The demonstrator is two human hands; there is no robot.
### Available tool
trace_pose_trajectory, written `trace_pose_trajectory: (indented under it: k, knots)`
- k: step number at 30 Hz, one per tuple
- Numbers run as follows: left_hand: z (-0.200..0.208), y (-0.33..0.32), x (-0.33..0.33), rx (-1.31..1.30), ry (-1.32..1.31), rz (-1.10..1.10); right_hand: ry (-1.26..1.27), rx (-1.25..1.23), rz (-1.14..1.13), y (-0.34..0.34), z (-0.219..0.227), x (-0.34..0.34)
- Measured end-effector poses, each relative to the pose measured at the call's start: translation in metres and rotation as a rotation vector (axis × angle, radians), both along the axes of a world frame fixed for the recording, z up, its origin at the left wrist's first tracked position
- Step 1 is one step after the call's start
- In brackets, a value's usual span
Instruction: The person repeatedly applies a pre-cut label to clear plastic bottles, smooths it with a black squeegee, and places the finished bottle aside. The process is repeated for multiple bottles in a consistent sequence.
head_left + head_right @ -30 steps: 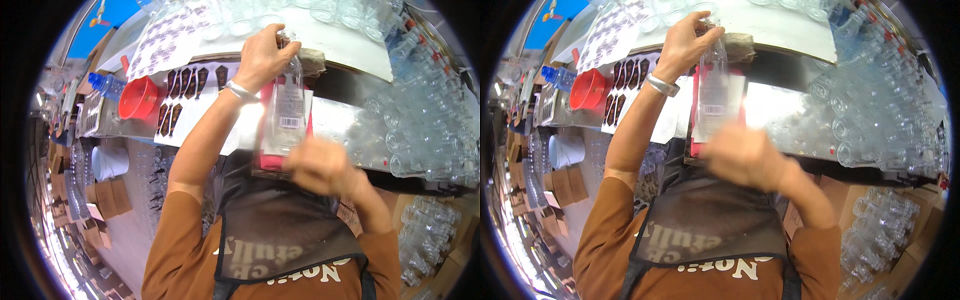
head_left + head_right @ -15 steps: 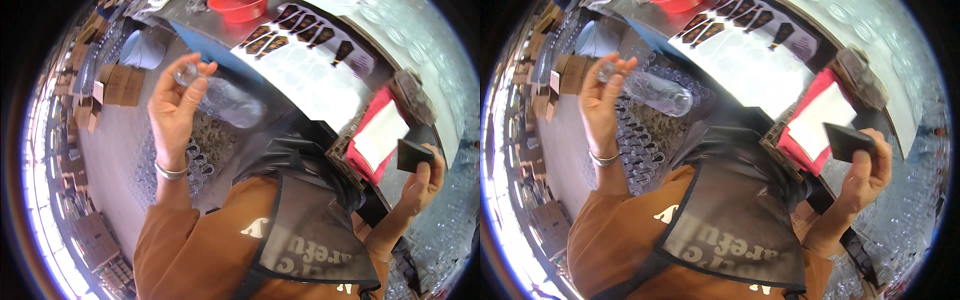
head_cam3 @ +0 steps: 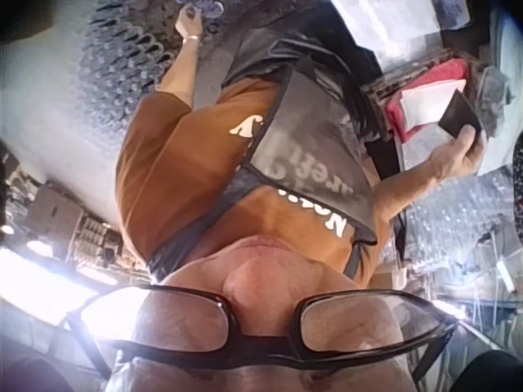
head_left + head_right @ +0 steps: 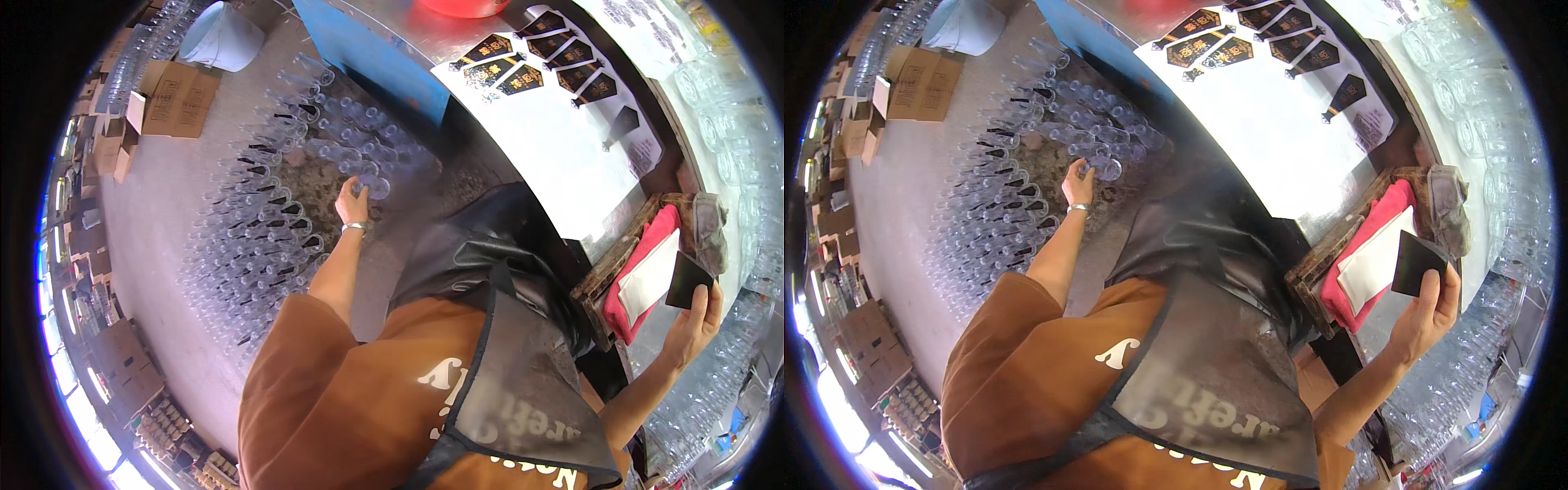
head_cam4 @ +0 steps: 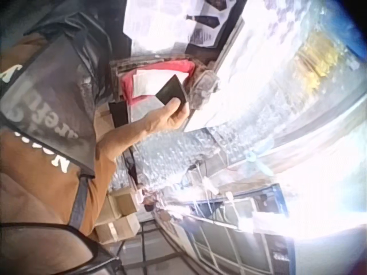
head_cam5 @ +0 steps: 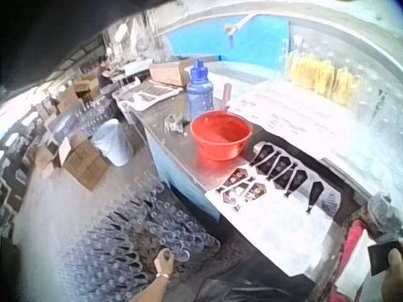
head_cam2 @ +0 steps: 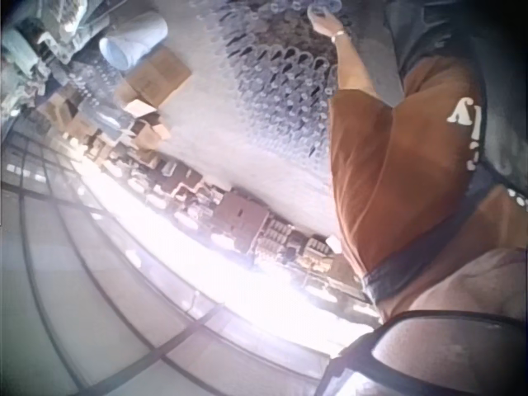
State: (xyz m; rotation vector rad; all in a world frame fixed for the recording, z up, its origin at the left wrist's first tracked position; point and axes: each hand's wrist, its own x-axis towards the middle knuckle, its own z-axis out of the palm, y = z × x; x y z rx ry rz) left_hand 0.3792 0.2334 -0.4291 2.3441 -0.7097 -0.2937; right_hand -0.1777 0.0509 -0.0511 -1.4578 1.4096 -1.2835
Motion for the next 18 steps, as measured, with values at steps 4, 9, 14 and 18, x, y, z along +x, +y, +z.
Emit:
trace_pose_trajectory:
  k: [4, 9, 14, 18]
  knots:
    - [-0.026, -0.011, 0.002, 0.007, -0.029, 0.021, 0.045, 0.043, -0.030, 0.001, -0.005, 0.000]
    - [-0.036, -0.018, 0.001, 0.178, 0.043, 0.048, 0.042, 0.076, -0.014, 0.007, -0.011, 0.009]
    - [-0.025, -0.013, -0.009, 0.127, -0.044, 0.043, 0.109, 0.107, -0.004, 0.010, -0.017, 0.009]
    - [0.053, -0.060, 0.005, -0.310, -0.100, 0.073, 0.070, 0.088, 0.008, 0.005, -0.003, 0.024]
